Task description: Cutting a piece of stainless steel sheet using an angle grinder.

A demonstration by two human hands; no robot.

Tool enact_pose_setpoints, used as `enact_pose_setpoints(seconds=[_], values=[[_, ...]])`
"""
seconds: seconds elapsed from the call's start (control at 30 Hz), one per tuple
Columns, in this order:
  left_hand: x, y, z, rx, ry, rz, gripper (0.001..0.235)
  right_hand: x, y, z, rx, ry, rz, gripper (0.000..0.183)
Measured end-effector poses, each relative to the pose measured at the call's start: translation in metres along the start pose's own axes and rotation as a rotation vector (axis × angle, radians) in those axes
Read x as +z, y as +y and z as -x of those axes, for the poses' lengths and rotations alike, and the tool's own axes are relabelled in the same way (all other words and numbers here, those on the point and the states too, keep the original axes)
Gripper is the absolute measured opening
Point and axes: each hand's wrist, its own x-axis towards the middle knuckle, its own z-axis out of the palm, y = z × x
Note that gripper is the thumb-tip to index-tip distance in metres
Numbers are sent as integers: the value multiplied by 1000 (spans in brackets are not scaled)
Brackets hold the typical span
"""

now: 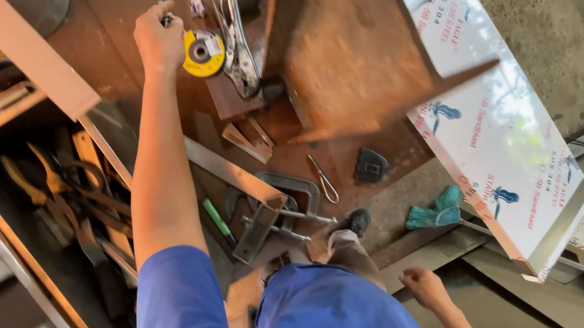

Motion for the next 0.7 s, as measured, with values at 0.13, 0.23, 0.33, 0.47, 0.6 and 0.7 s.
enact_pose_setpoints(seconds=[0.13, 0.23, 0.33, 0.47, 0.6, 0.7], values=[[16, -16, -58, -54, -18, -88, 45, 30, -12, 20, 204, -154, -316, 41], [37, -47, -79, 125, -90, -351, 58, 31, -38, 54, 338, -185, -566, 39], [62, -70, -103, 53, -275, -437, 65, 30, -40, 61, 386, -173, -538, 41], [89, -104, -122, 111, -391, -506, 46, 49, -13, 52, 470, -104, -656, 41], [73, -120, -108, 2, -294, -527, 21, 43, -35, 53, 493, -109, -700, 38], [57, -148, -106, 15, 17, -315, 23, 39, -57, 44, 402, -122, -729, 38]])
